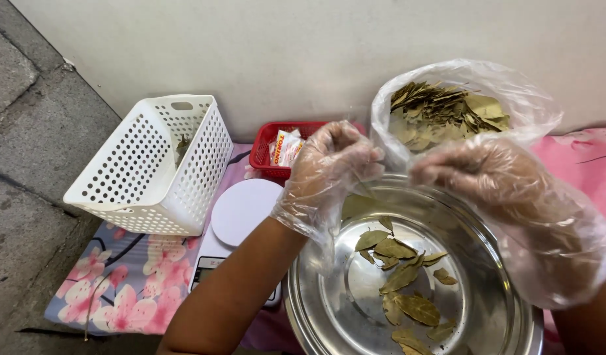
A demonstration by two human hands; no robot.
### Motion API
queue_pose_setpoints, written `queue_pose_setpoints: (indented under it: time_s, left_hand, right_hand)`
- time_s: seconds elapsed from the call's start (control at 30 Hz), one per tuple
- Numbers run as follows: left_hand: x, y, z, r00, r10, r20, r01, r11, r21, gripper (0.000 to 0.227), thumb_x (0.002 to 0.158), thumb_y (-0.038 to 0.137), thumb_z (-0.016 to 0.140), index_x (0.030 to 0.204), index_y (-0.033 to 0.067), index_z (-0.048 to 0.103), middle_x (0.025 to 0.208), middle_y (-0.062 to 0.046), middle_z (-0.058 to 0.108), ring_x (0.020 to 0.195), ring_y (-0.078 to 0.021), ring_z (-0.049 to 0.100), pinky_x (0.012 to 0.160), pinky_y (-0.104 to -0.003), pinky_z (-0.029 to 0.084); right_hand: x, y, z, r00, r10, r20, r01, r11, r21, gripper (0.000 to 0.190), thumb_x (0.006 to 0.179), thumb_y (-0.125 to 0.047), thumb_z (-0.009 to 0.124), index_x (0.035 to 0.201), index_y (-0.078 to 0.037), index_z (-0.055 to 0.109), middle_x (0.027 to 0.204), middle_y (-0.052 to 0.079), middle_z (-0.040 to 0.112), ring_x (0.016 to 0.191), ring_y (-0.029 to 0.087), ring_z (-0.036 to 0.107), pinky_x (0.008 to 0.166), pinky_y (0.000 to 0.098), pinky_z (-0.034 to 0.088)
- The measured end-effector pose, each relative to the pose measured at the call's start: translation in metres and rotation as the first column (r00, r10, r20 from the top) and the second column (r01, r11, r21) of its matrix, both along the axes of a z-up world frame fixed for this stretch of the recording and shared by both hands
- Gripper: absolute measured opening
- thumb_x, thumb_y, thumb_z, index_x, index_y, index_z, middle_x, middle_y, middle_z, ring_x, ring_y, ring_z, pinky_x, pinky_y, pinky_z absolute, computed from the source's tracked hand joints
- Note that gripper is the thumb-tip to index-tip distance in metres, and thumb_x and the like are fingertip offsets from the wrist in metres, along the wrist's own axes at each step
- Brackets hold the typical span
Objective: The person, wearing gloves, sorts through a large bag of dried bay leaves, transferring them by hand into a metal bowl, then weighs small batches on a digital scale and places them into a white plastic basket.
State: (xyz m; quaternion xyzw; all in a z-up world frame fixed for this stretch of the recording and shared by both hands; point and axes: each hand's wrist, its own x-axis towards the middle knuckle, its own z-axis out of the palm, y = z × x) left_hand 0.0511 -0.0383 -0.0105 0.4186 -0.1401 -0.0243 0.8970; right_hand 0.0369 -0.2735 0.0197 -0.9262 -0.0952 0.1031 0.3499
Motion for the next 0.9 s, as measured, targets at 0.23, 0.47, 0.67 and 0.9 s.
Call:
queue_pose_setpoints:
  time_s: [0.23,0.47,0.67,0.9]
  left_hand:
    - [-0.002,0.011,-0.024,0.969,-0.231,0.091,0.205,0.951,0.231,0.011,0.090,0.003,0.073,0.099,0.0001,0.069,0.085,-0.009,0.070,0.072,-0.0182,0.068,0.069,-0.030,0.064]
    - [-0.003,0.013,-0.034,0.972,-0.177,0.154,0.106,0.917,0.384,0.009,0.096,0.008,0.071,0.095,-0.0005,0.069,0.080,-0.009,0.070,0.067,-0.0172,0.069,0.062,-0.024,0.062]
    - [-0.035,-0.001,0.011,0.500,-0.179,0.847,-0.813,0.241,0.531,0.110,0.080,0.069,0.062,0.154,-0.0045,0.025,0.158,-0.027,0.042,0.151,-0.0426,0.041,0.133,-0.051,0.030]
    - [-0.011,-0.041,-0.048,0.478,-0.342,0.809,-0.828,0.133,0.545,0.140,0.078,0.061,0.086,0.167,0.0333,-0.018,0.181,-0.024,0.002,0.170,-0.0467,0.006,0.126,-0.087,0.007]
  right_hand:
    - [-0.007,0.013,0.020,0.950,-0.285,0.127,0.273,0.957,0.102,0.030,0.100,-0.029,0.065,0.094,-0.003,0.079,0.089,0.013,0.078,0.083,0.028,0.073,0.079,0.0385,0.059]
    - [-0.020,0.027,0.019,0.943,-0.234,0.237,0.251,0.967,-0.042,0.040,0.105,-0.039,0.055,0.090,-0.008,0.076,0.081,0.007,0.081,0.069,0.022,0.075,0.076,0.0330,0.057]
    - [0.008,-0.006,-0.023,0.833,-0.010,0.554,-0.054,0.994,0.100,0.046,0.096,-0.039,0.066,0.062,-0.007,0.060,0.049,0.001,0.053,0.040,0.013,0.042,0.039,0.0275,0.032]
    - [-0.005,0.003,-0.014,0.883,-0.007,0.469,-0.131,0.956,0.261,0.052,0.093,-0.048,0.060,0.060,-0.008,0.058,0.048,0.000,0.049,0.040,0.014,0.042,0.036,0.0286,0.032]
